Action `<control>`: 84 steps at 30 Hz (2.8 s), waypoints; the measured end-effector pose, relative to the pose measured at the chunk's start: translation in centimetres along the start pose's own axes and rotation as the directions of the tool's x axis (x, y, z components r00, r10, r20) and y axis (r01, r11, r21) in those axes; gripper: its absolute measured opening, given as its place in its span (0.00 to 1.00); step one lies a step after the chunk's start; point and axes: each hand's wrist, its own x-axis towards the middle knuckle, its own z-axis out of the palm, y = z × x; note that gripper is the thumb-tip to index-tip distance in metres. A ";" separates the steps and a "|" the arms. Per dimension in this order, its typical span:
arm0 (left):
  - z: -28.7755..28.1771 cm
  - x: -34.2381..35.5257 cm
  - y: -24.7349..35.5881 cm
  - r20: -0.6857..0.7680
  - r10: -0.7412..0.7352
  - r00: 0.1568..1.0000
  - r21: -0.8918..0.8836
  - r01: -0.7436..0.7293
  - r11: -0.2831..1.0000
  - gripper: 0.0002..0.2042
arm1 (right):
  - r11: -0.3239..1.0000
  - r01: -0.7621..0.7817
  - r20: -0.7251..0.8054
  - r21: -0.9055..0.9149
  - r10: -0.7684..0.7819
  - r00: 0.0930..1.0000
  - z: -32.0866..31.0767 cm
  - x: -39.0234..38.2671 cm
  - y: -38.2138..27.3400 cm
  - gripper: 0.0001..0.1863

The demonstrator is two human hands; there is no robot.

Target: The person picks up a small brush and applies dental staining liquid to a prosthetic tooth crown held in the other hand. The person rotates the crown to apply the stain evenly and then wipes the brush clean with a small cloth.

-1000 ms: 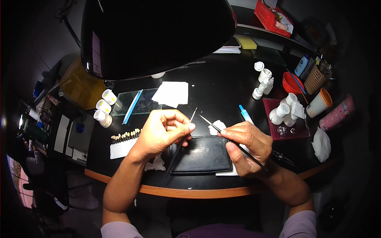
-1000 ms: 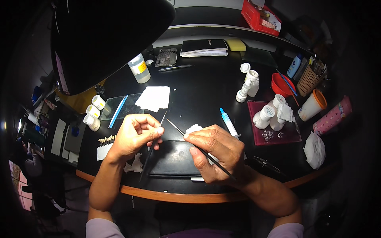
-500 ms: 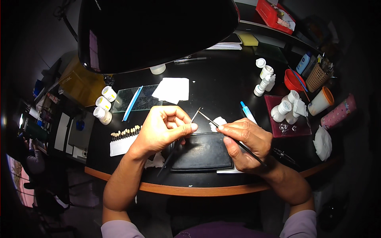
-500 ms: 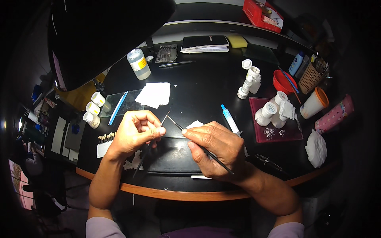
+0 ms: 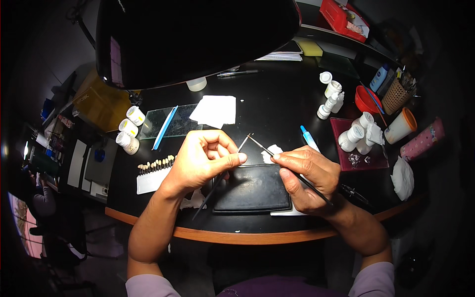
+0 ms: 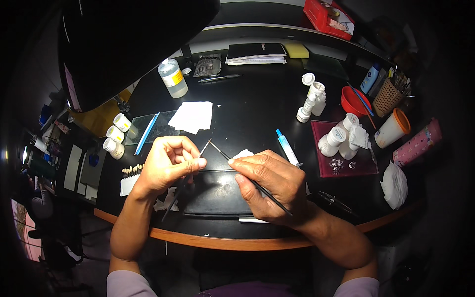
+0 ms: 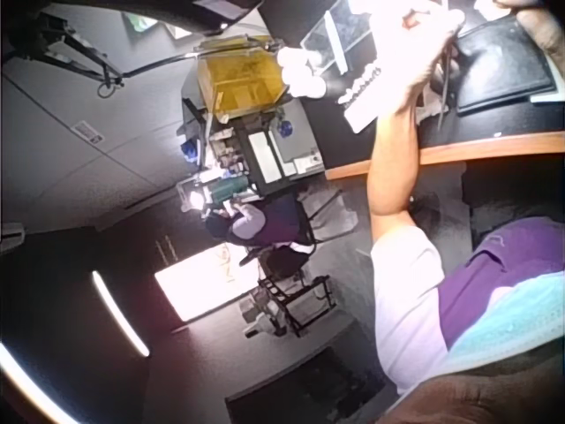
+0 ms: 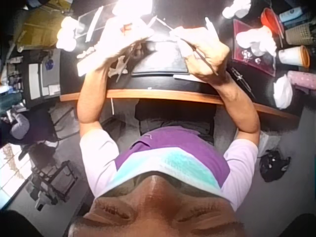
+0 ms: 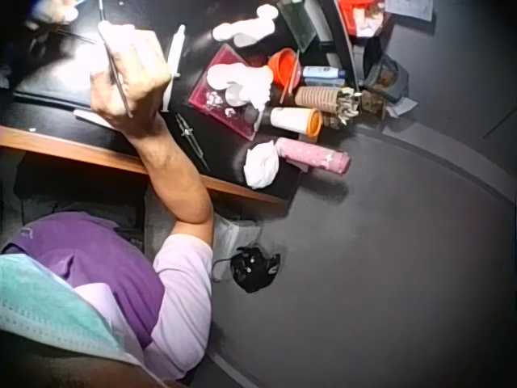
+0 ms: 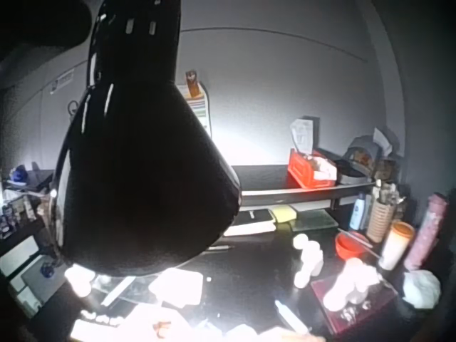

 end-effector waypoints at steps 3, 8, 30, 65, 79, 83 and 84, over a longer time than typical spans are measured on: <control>-0.1 0.0 0.0 0.005 0.017 1.000 -0.010 -0.017 1.000 0.09 | 1.000 -0.001 -0.014 -0.005 0.001 1.000 -0.1 0.2 -0.1 0.11; -0.3 0.0 -0.4 -0.009 0.014 1.000 -0.016 -0.015 1.000 0.09 | 1.000 -0.008 -0.010 0.005 0.008 1.000 -0.1 0.2 0.1 0.11; -0.3 -0.1 -0.1 0.013 0.006 1.000 -0.009 -0.005 1.000 0.08 | 1.000 0.021 0.027 0.008 -0.021 0.999 0.0 0.2 0.0 0.12; -0.6 -0.1 0.0 0.042 -0.010 0.999 -0.040 0.012 0.999 0.09 | 1.000 0.022 -0.012 -0.013 -0.022 1.000 0.0 0.2 0.2 0.12; -0.8 -0.2 0.2 0.083 -0.038 0.996 -0.044 0.042 0.998 0.09 | 1.000 0.015 -0.018 -0.019 -0.016 1.000 0.1 0.1 0.3 0.12; -0.7 -0.2 0.2 0.076 -0.033 0.997 -0.054 0.037 0.998 0.09 | 0.999 -0.020 -0.043 -0.025 0.019 0.999 -0.1 0.0 0.3 0.12; -0.7 -0.2 0.1 0.071 -0.020 0.997 -0.056 0.024 0.998 0.09 | 0.999 -0.039 -0.035 -0.020 0.038 0.999 -0.1 0.0 0.2 0.11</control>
